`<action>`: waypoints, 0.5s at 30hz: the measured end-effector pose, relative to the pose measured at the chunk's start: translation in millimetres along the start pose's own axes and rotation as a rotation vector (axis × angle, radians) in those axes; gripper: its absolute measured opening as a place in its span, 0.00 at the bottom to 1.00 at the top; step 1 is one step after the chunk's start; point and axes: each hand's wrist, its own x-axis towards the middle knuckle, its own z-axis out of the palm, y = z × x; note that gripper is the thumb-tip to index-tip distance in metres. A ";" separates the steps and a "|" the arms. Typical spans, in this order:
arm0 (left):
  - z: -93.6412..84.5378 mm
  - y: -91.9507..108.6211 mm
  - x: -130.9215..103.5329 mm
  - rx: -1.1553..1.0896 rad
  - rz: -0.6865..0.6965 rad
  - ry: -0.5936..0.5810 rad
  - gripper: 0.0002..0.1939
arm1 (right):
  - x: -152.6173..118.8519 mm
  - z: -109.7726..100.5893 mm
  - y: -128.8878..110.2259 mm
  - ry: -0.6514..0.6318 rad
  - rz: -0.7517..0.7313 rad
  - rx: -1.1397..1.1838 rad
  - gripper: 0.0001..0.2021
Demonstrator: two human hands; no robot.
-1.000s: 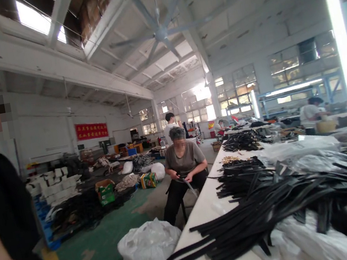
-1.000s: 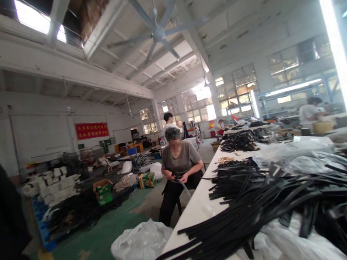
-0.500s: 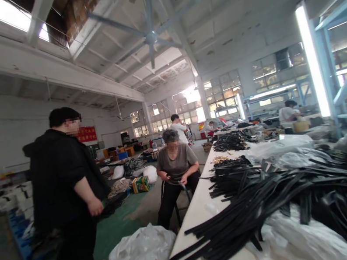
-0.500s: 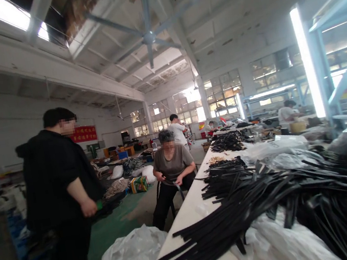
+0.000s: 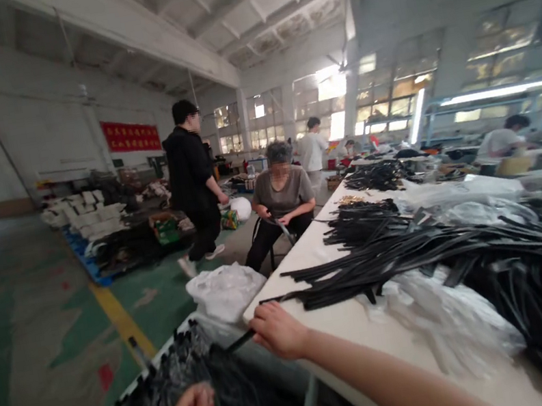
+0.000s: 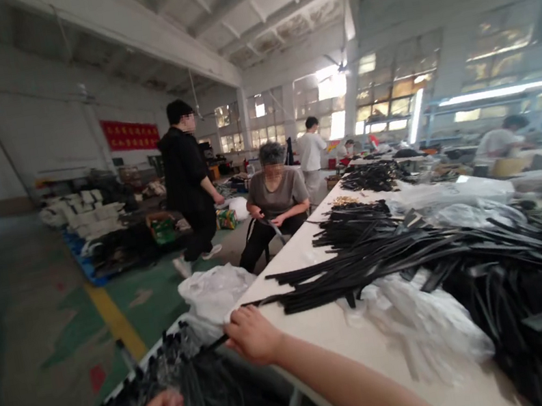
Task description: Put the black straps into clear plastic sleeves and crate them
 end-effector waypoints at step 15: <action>46.3 29.3 -47.9 -0.115 0.054 -0.372 0.19 | -84.8 -63.9 -38.2 -0.049 0.034 0.396 0.12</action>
